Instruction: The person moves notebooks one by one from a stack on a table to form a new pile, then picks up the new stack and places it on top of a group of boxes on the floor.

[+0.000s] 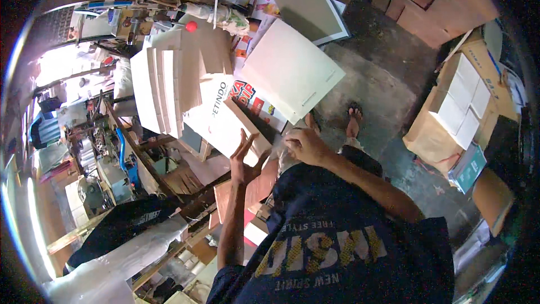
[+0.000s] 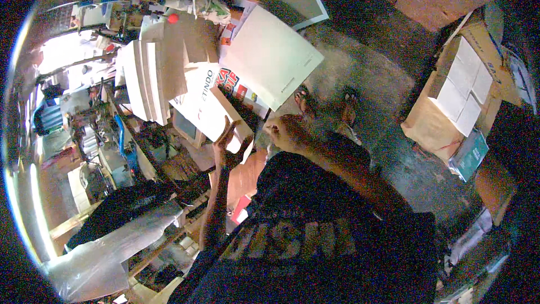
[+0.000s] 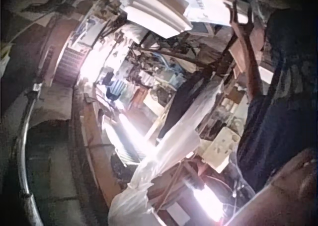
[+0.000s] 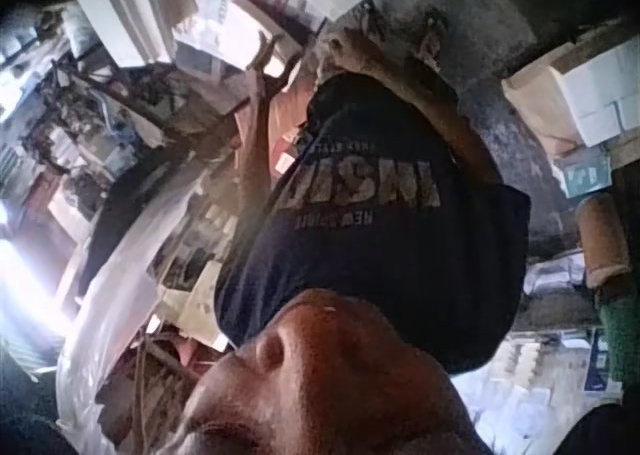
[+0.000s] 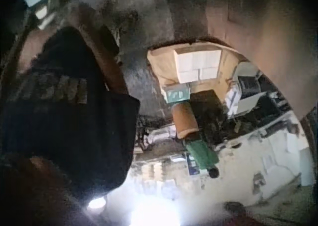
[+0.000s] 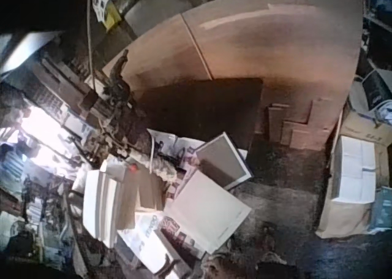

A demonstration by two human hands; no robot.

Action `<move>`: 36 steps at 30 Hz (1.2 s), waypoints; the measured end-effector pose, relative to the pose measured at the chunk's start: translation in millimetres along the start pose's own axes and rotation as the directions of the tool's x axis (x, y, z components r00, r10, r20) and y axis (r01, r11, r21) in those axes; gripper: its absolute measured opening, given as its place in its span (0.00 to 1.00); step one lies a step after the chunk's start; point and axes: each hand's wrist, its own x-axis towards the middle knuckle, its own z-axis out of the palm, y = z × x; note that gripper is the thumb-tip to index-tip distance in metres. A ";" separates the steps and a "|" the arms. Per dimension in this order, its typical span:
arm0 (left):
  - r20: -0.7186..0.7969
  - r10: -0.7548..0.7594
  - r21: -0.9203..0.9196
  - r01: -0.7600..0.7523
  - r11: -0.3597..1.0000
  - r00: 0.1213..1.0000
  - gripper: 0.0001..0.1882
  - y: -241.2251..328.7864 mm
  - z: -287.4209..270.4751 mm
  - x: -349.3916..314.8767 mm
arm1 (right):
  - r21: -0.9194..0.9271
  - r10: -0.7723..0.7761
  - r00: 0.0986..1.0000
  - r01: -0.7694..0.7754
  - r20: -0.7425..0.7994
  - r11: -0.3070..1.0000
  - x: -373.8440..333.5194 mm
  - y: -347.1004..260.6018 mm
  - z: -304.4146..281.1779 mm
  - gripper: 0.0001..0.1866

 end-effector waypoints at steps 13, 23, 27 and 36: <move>-0.005 -0.038 -0.202 0.036 0.979 0.999 0.30 -10.6 0.2 -3.8 | 0.804 0.039 0.943 -0.303 0.330 0.512 38.7 9.7 34.6 0.20; -0.054 -0.028 -0.201 0.017 0.979 0.998 0.30 -9.0 1.2 -6.9 | 0.708 0.076 0.954 -0.266 0.288 0.654 35.2 -9.1 19.3 0.19; -0.052 -0.062 -0.228 0.048 0.972 0.997 0.29 -6.0 2.1 -5.1 | 0.617 0.056 0.969 -0.197 0.240 0.762 37.0 -1.4 24.1 0.18; -0.045 -0.028 -0.193 0.019 0.981 0.999 0.32 -21.6 6.7 -12.2 | 0.267 0.102 0.994 -0.088 -0.038 0.960 24.9 -27.9 28.6 0.28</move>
